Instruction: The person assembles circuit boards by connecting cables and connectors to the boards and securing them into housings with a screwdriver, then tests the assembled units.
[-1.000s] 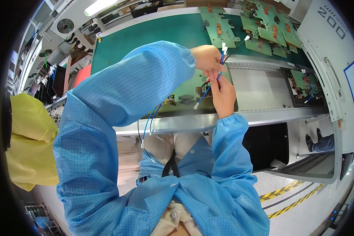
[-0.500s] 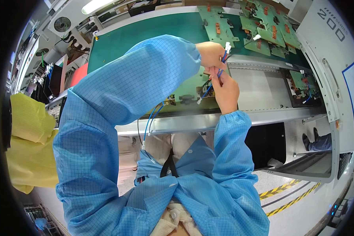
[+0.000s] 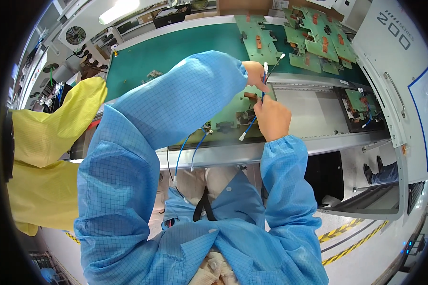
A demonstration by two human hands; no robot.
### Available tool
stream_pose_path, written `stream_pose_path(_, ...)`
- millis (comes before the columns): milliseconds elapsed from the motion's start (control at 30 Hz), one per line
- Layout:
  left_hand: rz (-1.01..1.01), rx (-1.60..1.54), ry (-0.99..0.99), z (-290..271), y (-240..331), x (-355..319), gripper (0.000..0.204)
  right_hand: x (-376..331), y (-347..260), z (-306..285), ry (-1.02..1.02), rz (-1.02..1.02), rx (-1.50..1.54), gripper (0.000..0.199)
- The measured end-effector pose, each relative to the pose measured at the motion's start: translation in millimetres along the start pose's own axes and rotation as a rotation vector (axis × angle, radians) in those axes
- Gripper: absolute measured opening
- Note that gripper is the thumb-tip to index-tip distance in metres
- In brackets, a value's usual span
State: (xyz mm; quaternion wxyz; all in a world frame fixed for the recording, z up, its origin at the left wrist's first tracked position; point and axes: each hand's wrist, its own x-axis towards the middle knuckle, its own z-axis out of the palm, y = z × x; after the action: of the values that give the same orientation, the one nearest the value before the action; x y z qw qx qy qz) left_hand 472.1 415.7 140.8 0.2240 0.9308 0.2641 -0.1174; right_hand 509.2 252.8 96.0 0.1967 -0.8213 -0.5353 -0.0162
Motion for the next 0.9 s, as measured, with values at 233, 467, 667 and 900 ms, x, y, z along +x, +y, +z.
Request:
stream_pose_path(233, 0.014, 0.060, 0.063, 18.8, -14.8, -0.6, 0.049, 5.4, 6.4, 5.9, -0.127, -0.125, -0.029, 0.026)
stream_pose_path(467, -0.001, 0.020, -0.055, 26.1, -35.9, -1.4, 0.048, 10.8, 1.7, -1.0, -0.117, -0.238, -0.169, 0.024)
stream_pose_path(667, -0.065, 0.305, -0.022, 18.1, -13.2, -3.2, 0.054, 7.8, -3.8, -3.8, -0.114, -0.353, -0.550, 0.024)
stream_pose_path(900, -0.186, 0.211, -0.765, -31.8, -15.1, -11.9, 0.063, 5.2, -23.7, -3.7, -0.155, -0.438, -0.639, 0.023)
